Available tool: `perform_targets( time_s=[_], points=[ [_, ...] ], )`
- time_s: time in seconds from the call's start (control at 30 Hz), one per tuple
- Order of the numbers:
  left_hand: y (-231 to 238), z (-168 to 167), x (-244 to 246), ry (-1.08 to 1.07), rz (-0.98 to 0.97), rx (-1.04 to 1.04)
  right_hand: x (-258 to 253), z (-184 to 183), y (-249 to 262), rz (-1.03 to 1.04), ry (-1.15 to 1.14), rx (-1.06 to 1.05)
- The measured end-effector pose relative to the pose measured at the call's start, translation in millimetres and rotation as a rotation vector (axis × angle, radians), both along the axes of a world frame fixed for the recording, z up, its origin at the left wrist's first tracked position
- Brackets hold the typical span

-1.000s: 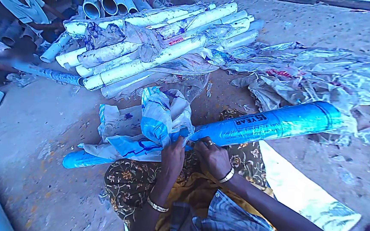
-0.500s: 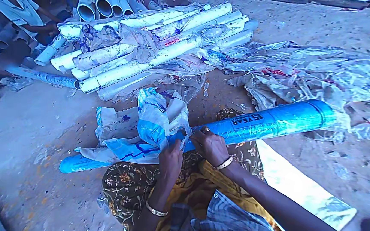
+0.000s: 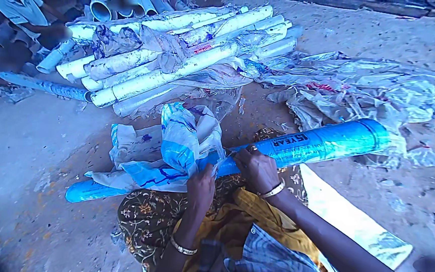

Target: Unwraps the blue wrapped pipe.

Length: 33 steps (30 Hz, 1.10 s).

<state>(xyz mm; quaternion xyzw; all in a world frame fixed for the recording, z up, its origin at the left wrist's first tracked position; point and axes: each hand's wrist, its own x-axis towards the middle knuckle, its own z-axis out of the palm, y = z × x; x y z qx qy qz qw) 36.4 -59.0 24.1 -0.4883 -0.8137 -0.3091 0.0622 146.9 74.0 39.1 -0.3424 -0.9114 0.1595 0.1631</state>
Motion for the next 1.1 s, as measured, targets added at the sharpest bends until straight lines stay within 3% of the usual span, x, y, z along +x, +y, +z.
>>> perform_targets(
  time_s=[0.27, 0.57, 0.8, 0.93, 1.1],
  points=[
    [-8, -5, 1, -0.004, 0.012, 0.024, 35, 12, 5, -0.071, 0.013, -0.038],
    [-11, -5, 4, 0.009, -0.004, 0.064, 6, 22, 13, -0.044, -0.143, -0.169],
    [-21, -3, -1, -0.004, 0.017, 0.055, 41, 11, 21, -0.070, 0.075, 0.015],
    [-21, -6, 2, 0.023, -0.007, 0.075, 25, 7, 20, -0.015, 0.056, 0.107],
    [-22, -11, 1, 0.054, 0.003, 0.098, 18, 2, 24, 0.049, 0.014, 0.075]
  ],
)
